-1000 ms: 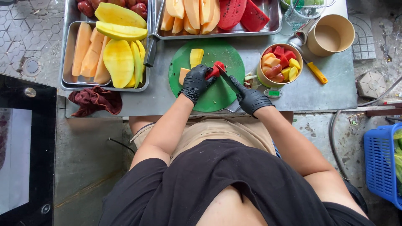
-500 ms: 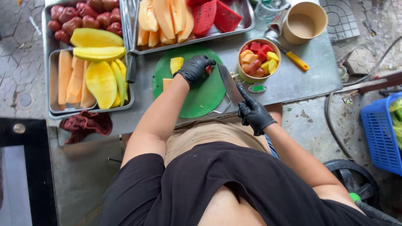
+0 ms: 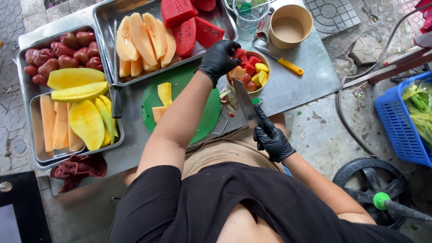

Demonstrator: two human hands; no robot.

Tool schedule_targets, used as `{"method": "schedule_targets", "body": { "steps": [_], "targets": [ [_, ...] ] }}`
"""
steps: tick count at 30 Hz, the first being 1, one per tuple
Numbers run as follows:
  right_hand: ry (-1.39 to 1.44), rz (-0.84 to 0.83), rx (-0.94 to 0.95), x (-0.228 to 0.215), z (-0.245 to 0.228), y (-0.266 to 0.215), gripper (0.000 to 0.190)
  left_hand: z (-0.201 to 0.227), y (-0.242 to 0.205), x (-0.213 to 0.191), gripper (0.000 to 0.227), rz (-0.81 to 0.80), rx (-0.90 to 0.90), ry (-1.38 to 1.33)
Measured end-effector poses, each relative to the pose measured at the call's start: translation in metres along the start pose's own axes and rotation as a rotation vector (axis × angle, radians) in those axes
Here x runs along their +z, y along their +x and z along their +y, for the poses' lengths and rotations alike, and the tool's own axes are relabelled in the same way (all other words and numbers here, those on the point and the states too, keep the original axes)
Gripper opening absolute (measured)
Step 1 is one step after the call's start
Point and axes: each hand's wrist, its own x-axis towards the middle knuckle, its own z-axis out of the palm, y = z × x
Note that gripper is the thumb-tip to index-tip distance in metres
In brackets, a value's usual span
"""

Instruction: Cutting and assembling fruit cups with watermelon, melon, and mango.

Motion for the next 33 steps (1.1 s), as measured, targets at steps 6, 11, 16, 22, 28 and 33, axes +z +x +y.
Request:
{"method": "schedule_targets", "body": {
  "steps": [6, 11, 16, 22, 28, 33],
  "targets": [
    [0.005, 0.054, -0.042, -0.008, -0.005, -0.008, 0.071, -0.022, 0.018, 0.033, 0.052, -0.231, -0.102, -0.052],
    [0.000, 0.054, -0.027, -0.012, 0.014, 0.000, 0.071, -0.031, 0.016, 0.043, 0.031, -0.206, -0.143, -0.093],
    [-0.343, 0.036, 0.112, 0.004, -0.006, 0.023, 0.070, -0.008, 0.009, 0.005, 0.027, -0.238, -0.110, 0.021],
    [-1.093, -0.102, -0.206, 0.052, -0.007, 0.086, 0.068, -0.010, -0.048, -0.080, 0.038, 0.133, -0.121, -0.251],
    [-1.058, -0.086, -0.451, 0.075, 0.025, 0.148, 0.059, -0.028, -0.143, -0.117, 0.032, 0.349, -0.080, -0.375],
    [-0.841, -0.289, -0.546, 0.042, -0.078, 0.132, 0.035, -0.033, -0.212, -0.140, 0.042, 0.417, -0.350, -0.335]
  ]
}}
